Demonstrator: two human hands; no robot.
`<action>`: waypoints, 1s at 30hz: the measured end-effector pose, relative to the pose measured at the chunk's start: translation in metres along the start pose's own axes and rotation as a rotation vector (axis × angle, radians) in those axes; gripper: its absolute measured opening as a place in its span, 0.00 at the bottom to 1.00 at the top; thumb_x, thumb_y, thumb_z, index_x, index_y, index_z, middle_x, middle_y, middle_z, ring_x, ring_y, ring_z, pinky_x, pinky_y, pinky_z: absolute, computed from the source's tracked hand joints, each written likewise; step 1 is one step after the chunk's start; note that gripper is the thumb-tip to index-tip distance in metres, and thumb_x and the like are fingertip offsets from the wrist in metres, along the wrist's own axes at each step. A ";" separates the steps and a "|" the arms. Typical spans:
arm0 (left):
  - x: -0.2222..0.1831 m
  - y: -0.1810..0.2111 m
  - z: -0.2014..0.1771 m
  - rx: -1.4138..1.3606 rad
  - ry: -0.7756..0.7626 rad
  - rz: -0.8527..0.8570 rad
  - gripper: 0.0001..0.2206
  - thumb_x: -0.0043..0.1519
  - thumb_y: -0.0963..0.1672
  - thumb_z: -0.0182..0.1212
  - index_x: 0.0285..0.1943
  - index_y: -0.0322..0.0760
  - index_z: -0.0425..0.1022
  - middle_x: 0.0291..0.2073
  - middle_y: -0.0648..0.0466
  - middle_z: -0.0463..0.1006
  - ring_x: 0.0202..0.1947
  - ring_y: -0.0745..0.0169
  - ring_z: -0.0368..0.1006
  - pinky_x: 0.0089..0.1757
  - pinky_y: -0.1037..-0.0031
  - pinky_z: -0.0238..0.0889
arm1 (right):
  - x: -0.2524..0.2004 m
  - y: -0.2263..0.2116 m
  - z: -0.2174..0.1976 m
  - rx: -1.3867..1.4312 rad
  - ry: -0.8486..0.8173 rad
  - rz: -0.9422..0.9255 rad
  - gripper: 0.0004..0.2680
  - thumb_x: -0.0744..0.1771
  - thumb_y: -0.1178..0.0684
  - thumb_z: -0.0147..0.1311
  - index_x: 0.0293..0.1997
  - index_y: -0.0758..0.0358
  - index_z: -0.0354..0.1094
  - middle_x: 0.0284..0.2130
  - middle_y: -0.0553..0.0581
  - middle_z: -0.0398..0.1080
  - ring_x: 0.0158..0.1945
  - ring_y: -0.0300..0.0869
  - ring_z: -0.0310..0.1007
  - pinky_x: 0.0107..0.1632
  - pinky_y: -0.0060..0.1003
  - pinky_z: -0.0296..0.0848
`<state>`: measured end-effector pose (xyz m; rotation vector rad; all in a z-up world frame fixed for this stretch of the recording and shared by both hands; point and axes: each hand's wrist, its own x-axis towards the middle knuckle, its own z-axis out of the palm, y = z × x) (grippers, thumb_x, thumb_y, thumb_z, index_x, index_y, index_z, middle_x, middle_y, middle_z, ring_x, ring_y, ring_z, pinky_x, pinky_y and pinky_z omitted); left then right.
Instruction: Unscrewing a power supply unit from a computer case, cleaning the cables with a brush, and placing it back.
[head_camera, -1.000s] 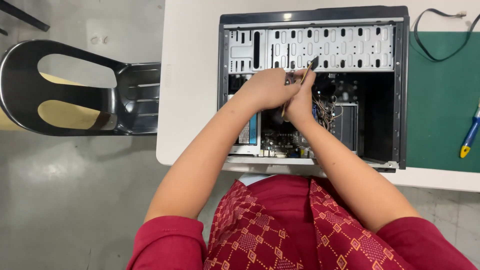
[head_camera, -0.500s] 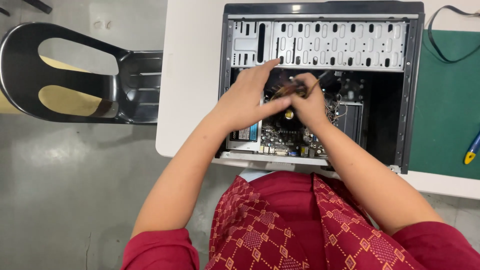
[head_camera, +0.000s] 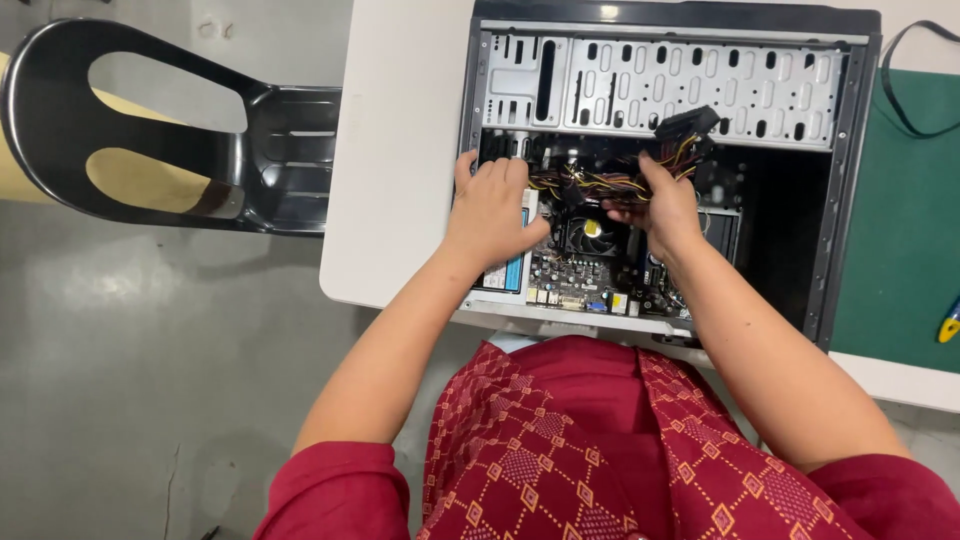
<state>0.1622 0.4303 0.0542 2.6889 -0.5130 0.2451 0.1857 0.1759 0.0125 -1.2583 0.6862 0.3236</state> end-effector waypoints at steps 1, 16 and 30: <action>0.001 -0.002 0.003 0.001 0.000 0.000 0.18 0.45 0.51 0.63 0.37 0.43 0.63 0.27 0.52 0.68 0.34 0.53 0.72 0.63 0.47 0.43 | 0.001 0.001 0.001 0.001 -0.001 0.000 0.18 0.69 0.42 0.56 0.56 0.65 0.58 0.39 0.70 0.77 0.36 0.61 0.83 0.36 0.50 0.87; -0.048 0.013 -0.088 -0.357 -0.111 -0.405 0.37 0.60 0.49 0.72 0.76 0.46 0.54 0.73 0.36 0.50 0.72 0.26 0.47 0.65 0.36 0.43 | -0.023 -0.001 0.062 -0.143 -0.434 0.107 0.28 0.65 0.46 0.66 0.67 0.53 0.47 0.59 0.61 0.55 0.60 0.58 0.67 0.53 0.70 0.76; -0.072 0.014 -0.076 0.185 -0.384 0.062 0.64 0.31 0.61 0.78 0.80 0.42 0.50 0.78 0.39 0.48 0.79 0.43 0.37 0.70 0.40 0.27 | -0.033 0.001 0.095 -0.419 -0.430 -0.087 0.21 0.62 0.50 0.72 0.57 0.57 0.66 0.42 0.48 0.69 0.46 0.37 0.73 0.44 0.37 0.83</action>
